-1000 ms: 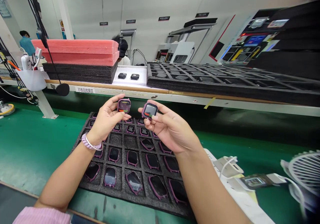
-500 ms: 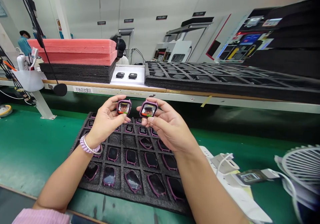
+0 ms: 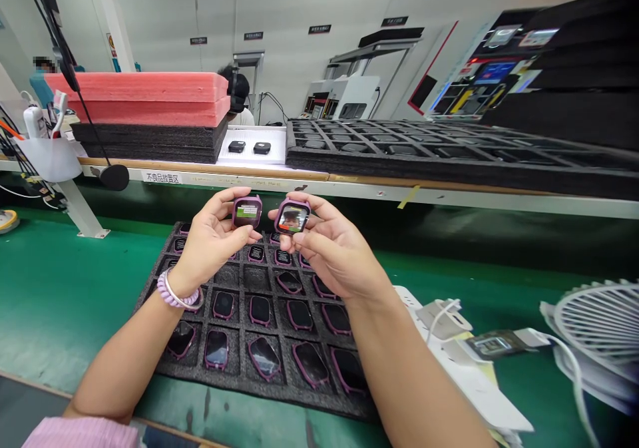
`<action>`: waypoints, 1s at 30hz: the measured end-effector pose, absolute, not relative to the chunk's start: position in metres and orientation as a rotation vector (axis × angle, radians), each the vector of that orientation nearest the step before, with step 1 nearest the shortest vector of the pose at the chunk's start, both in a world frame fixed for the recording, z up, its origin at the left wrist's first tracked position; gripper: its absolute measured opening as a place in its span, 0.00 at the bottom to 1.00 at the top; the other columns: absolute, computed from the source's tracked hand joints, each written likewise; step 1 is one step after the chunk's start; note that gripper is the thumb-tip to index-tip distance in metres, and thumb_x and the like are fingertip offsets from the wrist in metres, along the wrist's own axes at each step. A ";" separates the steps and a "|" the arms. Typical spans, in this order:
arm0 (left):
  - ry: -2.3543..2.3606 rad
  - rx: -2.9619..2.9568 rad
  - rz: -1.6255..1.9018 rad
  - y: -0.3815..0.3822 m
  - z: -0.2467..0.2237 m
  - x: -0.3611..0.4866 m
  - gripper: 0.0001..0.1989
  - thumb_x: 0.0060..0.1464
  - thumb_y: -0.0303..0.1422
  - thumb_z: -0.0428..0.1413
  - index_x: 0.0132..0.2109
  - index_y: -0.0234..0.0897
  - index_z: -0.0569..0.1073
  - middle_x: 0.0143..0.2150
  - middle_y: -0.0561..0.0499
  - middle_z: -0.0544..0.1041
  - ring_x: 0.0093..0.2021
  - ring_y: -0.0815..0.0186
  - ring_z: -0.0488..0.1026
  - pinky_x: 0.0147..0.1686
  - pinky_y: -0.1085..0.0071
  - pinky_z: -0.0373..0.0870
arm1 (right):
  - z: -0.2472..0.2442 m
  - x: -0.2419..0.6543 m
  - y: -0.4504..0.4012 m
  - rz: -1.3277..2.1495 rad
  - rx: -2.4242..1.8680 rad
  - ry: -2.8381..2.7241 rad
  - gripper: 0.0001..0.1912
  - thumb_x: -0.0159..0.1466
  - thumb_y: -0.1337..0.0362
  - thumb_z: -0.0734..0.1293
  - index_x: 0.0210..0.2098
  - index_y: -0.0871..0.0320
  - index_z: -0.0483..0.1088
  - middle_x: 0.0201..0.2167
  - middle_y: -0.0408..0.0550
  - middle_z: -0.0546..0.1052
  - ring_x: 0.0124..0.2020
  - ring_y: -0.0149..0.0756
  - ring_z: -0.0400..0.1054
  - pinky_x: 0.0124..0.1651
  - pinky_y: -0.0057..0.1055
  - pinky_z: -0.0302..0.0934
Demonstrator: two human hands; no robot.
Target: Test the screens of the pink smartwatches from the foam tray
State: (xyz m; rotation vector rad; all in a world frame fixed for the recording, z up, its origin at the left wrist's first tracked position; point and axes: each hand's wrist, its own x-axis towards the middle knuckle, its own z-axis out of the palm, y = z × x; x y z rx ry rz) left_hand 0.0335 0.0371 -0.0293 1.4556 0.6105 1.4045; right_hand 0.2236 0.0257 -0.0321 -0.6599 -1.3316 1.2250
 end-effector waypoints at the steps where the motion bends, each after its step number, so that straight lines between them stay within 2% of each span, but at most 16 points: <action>1: 0.614 1.461 1.400 0.037 -0.029 0.033 0.25 0.49 0.27 0.65 0.55 0.38 0.69 0.47 0.49 0.76 0.33 0.71 0.79 0.38 0.76 0.81 | -0.032 0.224 0.026 1.230 -0.660 -1.327 0.26 0.53 0.65 0.75 0.51 0.50 0.68 0.41 0.45 0.75 0.29 0.35 0.69 0.34 0.34 0.65; 8: 0.633 1.478 1.394 0.037 -0.030 0.033 0.25 0.49 0.30 0.66 0.54 0.38 0.69 0.47 0.48 0.77 0.32 0.70 0.79 0.37 0.75 0.81 | -0.033 0.224 0.027 1.255 -0.666 -1.303 0.25 0.57 0.56 0.76 0.50 0.52 0.69 0.39 0.46 0.77 0.28 0.37 0.70 0.35 0.39 0.68; 11: 0.639 1.481 1.396 0.037 -0.030 0.033 0.25 0.50 0.30 0.65 0.54 0.38 0.69 0.47 0.48 0.77 0.32 0.70 0.79 0.36 0.75 0.81 | -0.033 0.224 0.027 1.256 -0.667 -1.303 0.24 0.57 0.56 0.77 0.50 0.51 0.69 0.39 0.46 0.77 0.28 0.37 0.71 0.35 0.38 0.69; 18: 0.667 1.510 1.424 0.037 -0.030 0.033 0.19 0.51 0.31 0.65 0.50 0.37 0.70 0.41 0.51 0.77 0.28 0.72 0.77 0.29 0.79 0.77 | -0.033 0.223 0.025 1.268 -0.627 -1.306 0.26 0.54 0.64 0.77 0.50 0.52 0.69 0.40 0.46 0.77 0.28 0.35 0.71 0.35 0.35 0.68; 26: 0.626 1.510 1.372 0.037 -0.030 0.032 0.19 0.53 0.35 0.64 0.51 0.36 0.70 0.44 0.48 0.77 0.29 0.69 0.79 0.30 0.76 0.80 | -0.034 0.222 0.026 1.254 -0.655 -1.314 0.24 0.57 0.57 0.78 0.49 0.52 0.70 0.36 0.45 0.76 0.25 0.33 0.68 0.31 0.33 0.66; 30: 0.615 1.500 1.368 0.038 -0.030 0.033 0.18 0.54 0.34 0.63 0.50 0.36 0.70 0.43 0.49 0.77 0.28 0.68 0.80 0.29 0.76 0.81 | -0.036 0.222 0.028 1.252 -0.647 -1.326 0.24 0.57 0.55 0.79 0.48 0.53 0.70 0.35 0.45 0.76 0.24 0.32 0.67 0.28 0.31 0.65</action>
